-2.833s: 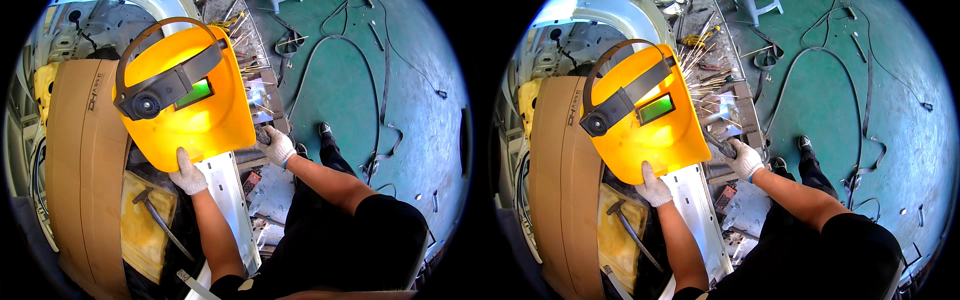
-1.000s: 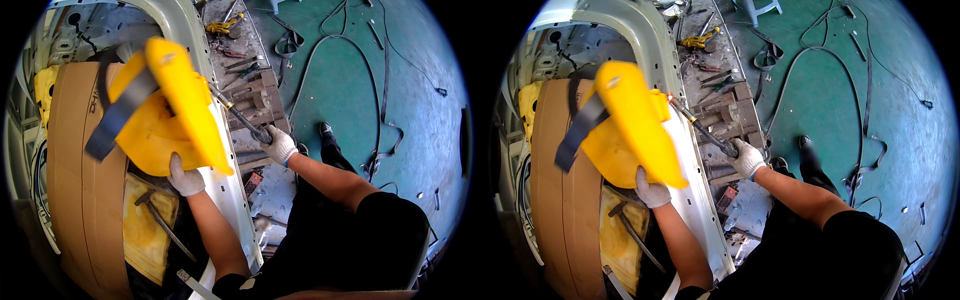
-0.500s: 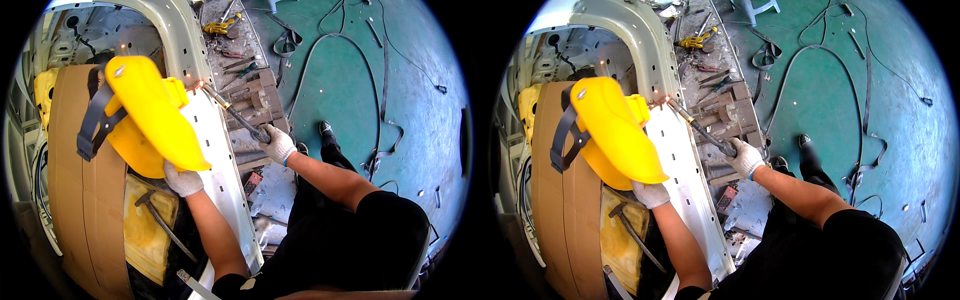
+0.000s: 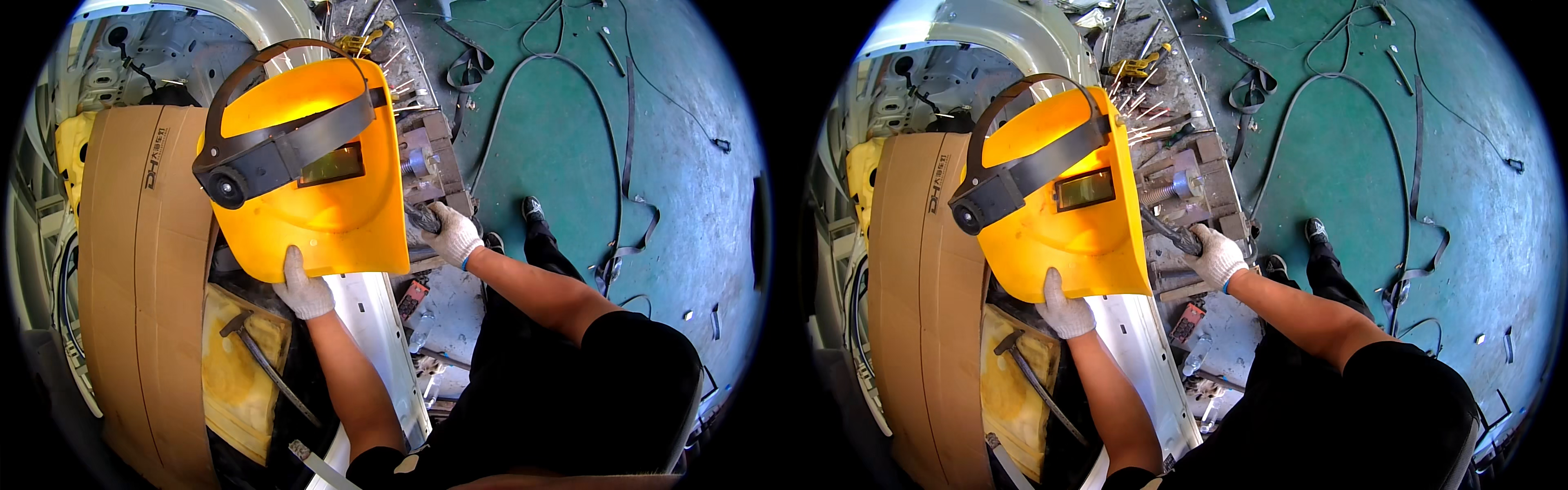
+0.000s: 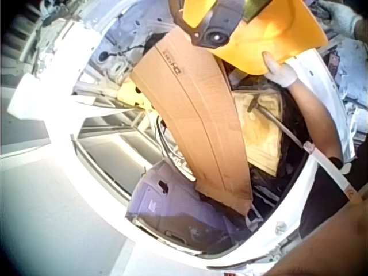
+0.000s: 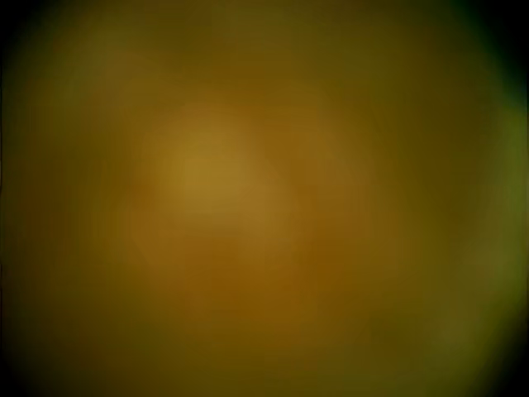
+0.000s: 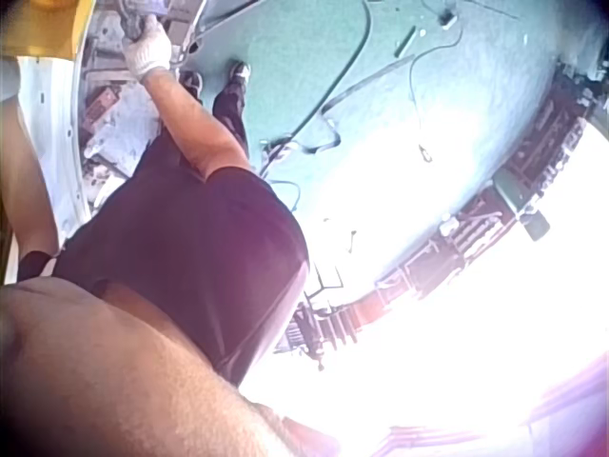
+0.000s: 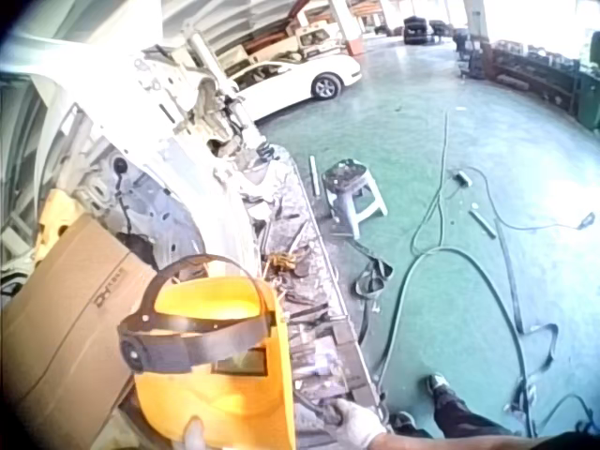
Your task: The person welds a white metal car frame using a welding torch and a yellow face shield for eye protection. They repeatedly weld along the frame's edge, pause to hammer the welds, and continue welding while holding the shield in front of their face.
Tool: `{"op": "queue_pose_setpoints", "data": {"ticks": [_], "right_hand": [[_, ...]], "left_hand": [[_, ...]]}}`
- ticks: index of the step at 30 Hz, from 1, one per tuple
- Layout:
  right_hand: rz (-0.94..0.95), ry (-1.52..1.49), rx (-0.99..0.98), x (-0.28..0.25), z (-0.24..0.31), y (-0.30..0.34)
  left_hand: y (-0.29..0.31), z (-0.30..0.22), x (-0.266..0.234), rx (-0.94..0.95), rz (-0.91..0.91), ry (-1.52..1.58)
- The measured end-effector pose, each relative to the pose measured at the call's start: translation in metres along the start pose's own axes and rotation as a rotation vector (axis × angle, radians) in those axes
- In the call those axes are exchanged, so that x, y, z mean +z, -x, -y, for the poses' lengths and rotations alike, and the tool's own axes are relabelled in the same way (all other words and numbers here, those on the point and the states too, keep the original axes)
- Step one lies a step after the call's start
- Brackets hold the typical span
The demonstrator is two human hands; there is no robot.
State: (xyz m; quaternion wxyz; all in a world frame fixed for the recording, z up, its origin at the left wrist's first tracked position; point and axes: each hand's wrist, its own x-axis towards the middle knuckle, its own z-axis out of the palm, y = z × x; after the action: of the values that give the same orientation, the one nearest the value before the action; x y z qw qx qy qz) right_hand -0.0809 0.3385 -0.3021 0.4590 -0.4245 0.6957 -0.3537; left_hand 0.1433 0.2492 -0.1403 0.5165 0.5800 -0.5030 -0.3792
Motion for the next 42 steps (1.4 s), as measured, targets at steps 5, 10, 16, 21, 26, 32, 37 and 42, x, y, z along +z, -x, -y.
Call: {"op": "queue_pose_setpoints", "data": {"ticks": [5,10,16,21,26,32,37,42], "right_hand": [[-0.013,-0.045,-0.036,-0.003,0.001,0.001],[-0.005,-0.053,-0.044,0.000,-0.002,-0.001],[0.007,-0.030,-0.018,-0.004,0.002,-0.001],[0.035,-0.025,0.012,-0.006,0.001,-0.003],[0.057,-0.025,0.027,-0.006,0.001,-0.004],[0.031,-0.065,-0.019,0.003,-0.010,-0.006],[0.052,-0.078,0.000,-0.003,-0.004,-0.004],[0.057,-0.073,0.015,-0.010,0.004,-0.002]], "left_hand": [[-0.006,-0.004,0.001,-0.063,0.036,0.186],[-0.013,0.006,-0.008,-0.153,-0.074,0.422],[-0.012,0.003,-0.004,-0.188,-0.108,0.485],[-0.004,-0.005,0.006,-0.107,-0.101,0.312],[0.003,-0.009,0.011,-0.011,-0.027,0.173],[0.004,-0.004,0.012,0.039,-0.035,0.165],[0.001,-0.009,0.012,-0.031,-0.103,0.278],[-0.005,-0.002,0.004,-0.067,-0.174,0.444]]}}
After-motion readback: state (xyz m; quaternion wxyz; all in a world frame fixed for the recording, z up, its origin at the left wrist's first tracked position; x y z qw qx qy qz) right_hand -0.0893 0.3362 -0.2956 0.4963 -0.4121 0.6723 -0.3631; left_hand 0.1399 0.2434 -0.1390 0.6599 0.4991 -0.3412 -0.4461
